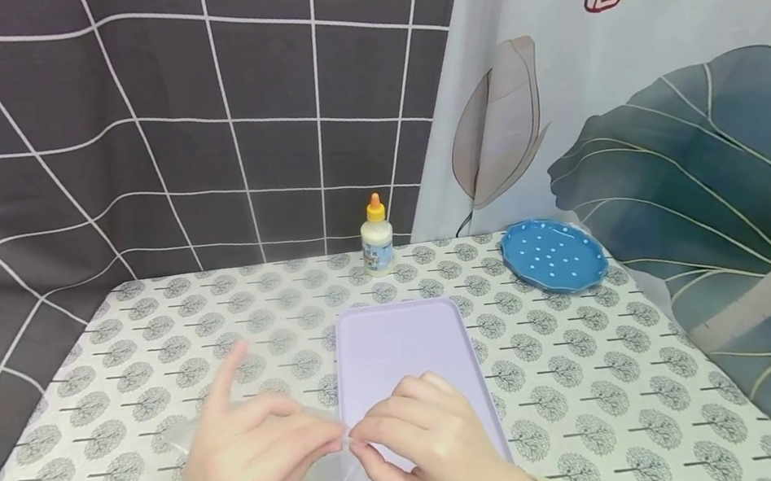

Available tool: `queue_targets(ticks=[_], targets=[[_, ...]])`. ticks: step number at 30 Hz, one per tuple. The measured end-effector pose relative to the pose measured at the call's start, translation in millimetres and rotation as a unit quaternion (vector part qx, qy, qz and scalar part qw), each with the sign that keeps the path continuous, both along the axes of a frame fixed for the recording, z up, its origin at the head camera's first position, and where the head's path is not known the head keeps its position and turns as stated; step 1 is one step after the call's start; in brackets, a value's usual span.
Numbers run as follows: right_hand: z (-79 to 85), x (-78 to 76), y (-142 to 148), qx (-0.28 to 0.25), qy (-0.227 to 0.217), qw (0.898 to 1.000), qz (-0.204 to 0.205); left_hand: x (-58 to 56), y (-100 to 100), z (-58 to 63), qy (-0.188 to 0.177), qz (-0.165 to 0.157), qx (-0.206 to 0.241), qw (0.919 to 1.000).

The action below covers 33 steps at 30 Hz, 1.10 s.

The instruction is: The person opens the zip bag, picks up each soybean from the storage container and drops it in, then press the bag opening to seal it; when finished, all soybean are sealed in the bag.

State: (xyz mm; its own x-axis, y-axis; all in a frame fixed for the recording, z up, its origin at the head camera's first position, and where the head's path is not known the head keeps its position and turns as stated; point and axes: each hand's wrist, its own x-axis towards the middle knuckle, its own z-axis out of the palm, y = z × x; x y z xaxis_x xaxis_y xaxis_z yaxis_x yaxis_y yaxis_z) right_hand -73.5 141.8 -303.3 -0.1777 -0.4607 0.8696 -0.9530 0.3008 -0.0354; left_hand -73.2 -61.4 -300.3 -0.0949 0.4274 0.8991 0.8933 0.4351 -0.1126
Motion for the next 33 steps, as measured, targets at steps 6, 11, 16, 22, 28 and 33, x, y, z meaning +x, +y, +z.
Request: queue_targets(ticks=[6,11,16,22,28,33], targets=[[0.3,-2.8,0.2,-0.003,0.021,1.0,0.017,-0.4,3.1,2.9,0.02,0.012,-0.01,0.9997],[0.3,-5.5,0.3,0.007,0.05,0.998,0.028,0.4,4.3,2.9,0.009,0.014,-0.028,0.9995],[6.7,-1.2,-0.5,0.045,0.043,0.998,0.008,3.0,5.4,-0.3,-0.029,0.013,-0.028,0.9991],[16.2,7.8,2.7,0.149,-0.009,0.988,-0.028,4.9,4.5,-4.2,-0.057,0.011,-0.046,0.9973],[17.1,13.2,11.4,0.244,-0.051,0.968,0.015,5.2,4.2,-6.8,0.008,-0.02,-0.063,0.9978],[16.8,15.6,16.5,0.257,-0.019,0.964,0.069,10.0,-0.6,-5.7,0.041,-0.065,-0.073,0.9944]])
